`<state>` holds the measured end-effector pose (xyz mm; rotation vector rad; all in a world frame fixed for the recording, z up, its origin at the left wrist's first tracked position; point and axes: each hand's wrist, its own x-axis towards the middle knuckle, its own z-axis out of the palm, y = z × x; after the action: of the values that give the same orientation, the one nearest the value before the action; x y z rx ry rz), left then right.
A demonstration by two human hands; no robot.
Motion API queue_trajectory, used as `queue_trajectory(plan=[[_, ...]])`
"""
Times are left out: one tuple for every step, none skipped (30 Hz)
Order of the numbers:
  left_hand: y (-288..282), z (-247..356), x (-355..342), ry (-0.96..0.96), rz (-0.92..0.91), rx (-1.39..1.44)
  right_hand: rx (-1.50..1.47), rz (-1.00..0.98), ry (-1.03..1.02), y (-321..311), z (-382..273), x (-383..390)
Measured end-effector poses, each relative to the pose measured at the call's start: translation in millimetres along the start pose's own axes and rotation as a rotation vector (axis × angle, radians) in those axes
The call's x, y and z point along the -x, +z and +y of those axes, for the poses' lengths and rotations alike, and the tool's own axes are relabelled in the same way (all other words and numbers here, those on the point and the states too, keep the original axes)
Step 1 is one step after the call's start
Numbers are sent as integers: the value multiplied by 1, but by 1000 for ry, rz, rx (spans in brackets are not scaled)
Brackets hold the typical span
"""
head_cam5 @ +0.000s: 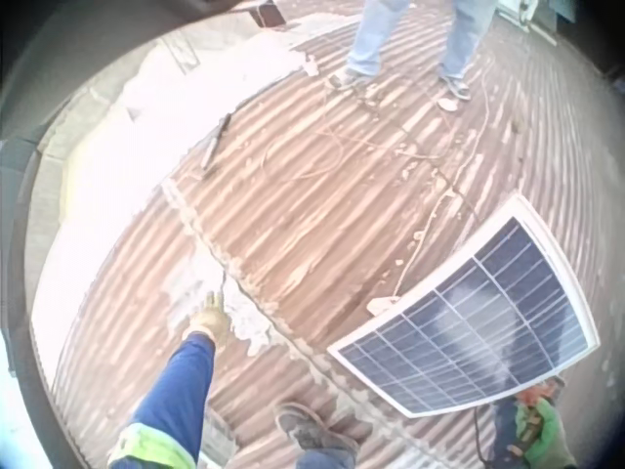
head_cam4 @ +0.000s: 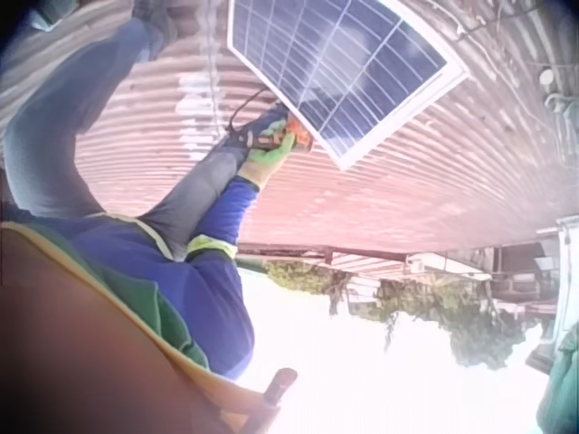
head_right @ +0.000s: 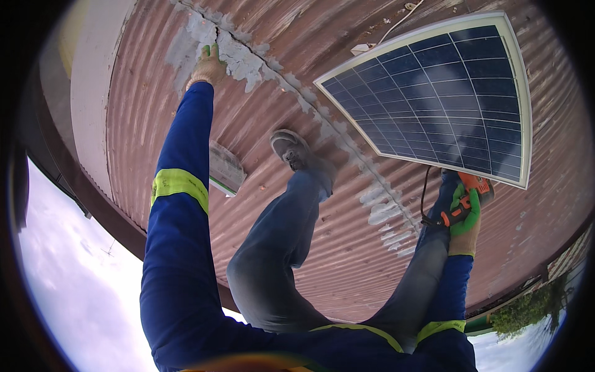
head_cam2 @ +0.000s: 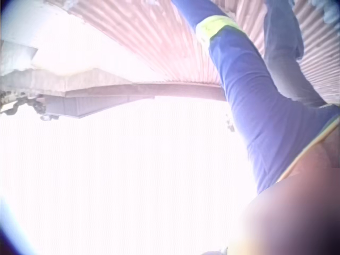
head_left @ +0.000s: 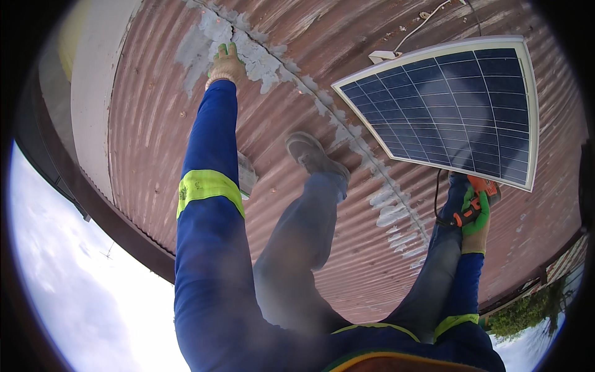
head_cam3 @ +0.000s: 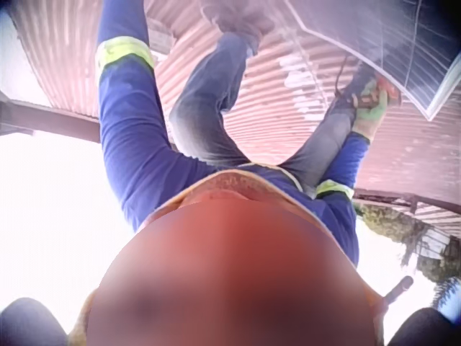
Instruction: The person positions a solar panel on a corrugated metal roof and uses a corded drill to secure it with screws. The person also handles a small box of screws and briefly wipes the roof surface near the panel.
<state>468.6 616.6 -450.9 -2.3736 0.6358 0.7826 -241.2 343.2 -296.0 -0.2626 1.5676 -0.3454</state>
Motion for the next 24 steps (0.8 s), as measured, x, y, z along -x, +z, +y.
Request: queue_trajectory(plan=[[2,0,-10,-19,6,-17,-8,5,-11,3,4,0],[4,-1,-19,-4,26,-36,-16,31,-4,5,6,0],[5,-2,-27,10,45,-55,-26,50,-4,6,9,-1],[7,-5,-34,14,42,-81,-44,63,-9,7,11,-2],[8,-7,-40,26,58,-84,-50,68,-2,7,13,-3],[8,-10,-46,26,51,-94,-63,66,1,6,15,-4],[9,-13,-51,27,44,-103,-90,21,2,5,16,-6],[9,-15,-55,33,32,-111,-65,36,0,5,17,-7],[10,-17,-58,40,20,-121,-55,10,-2,4,18,-9],[11,-19,-60,45,24,-136,-44,13,-3,4,19,-11],[14,-18,-62,36,10,-159,-43,-17,10,5,21,-13],[19,-15,-63,26,15,-184,-41,-18,20,8,21,-16],[22,-12,-64,5,13,-215,-32,65,9,11,23,-17],[25,-10,-66,4,22,-213,-66,24,14,14,25,-19],[28,-7,-67,-7,26,-212,-89,65,-7,18,27,-19],[30,-6,-69,-5,40,-180,-129,48,-24,22,28,-20],[30,-8,-71,13,75,-191,-106,91,-31,25,28,-20],[30,-13,-72,51,116,-181,-104,84,-27,28,28,-19],[28,-21,-73,82,111,-184,-118,85,-20,30,28,-18],[21,-31,-77,126,165,-48,-89,69,-16,31,28,-17],[13,-39,-85,164,184,85,-77,55,-25,33,28,-16],[10,-42,-89,163,186,221,-65,36,-40,33,28,-15],[8,-42,-94,157,287,280,-60,36,-32,33,27,-15],[6,-41,-100,138,284,261,-59,33,-26,32,27,-14]])
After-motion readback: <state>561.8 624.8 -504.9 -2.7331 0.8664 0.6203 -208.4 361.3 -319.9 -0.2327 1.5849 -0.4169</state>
